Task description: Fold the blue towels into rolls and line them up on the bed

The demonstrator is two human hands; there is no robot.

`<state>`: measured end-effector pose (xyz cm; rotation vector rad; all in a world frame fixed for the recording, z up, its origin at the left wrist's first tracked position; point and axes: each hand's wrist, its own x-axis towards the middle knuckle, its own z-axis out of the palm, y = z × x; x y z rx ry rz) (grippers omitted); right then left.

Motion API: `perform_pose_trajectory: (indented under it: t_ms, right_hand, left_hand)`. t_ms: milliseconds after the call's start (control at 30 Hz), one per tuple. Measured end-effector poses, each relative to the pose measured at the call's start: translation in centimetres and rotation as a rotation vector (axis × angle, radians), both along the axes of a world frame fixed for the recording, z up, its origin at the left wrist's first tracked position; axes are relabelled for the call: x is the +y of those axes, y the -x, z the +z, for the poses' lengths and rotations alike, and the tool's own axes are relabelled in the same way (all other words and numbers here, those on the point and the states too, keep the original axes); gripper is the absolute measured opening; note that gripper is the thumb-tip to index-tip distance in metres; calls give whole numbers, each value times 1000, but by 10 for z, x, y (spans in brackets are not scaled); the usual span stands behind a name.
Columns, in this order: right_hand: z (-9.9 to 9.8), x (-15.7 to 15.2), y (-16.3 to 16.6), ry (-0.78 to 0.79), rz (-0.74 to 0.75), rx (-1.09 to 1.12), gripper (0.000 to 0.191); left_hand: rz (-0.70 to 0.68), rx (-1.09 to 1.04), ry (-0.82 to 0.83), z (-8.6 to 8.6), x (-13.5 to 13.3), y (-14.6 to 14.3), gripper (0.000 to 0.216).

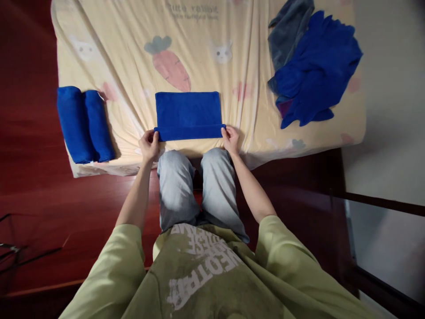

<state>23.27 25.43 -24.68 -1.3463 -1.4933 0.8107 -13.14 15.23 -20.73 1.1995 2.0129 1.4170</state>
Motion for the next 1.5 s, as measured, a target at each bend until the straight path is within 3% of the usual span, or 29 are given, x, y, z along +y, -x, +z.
perform_pose_trajectory:
  t_ms: [300, 567, 900, 1167, 1500]
  right_hand:
    - [2, 4, 5, 42, -15, 29, 65]
    - [-14, 9, 6, 7, -38, 28, 66]
    - [-18, 8, 7, 20, -85, -10, 65]
    - [-9, 3, 10, -86, -99, -57, 57]
    - [-2, 0, 14, -111, -133, -118, 55]
  left_hand:
    - [0, 79, 7, 1, 6, -5, 36]
    - [16, 78, -28, 4, 5, -10, 33]
    - [42, 99, -20, 4, 6, -13, 30]
    - [40, 37, -38, 3, 5, -15, 31]
    - [36, 65, -34, 1, 4, -13, 32]
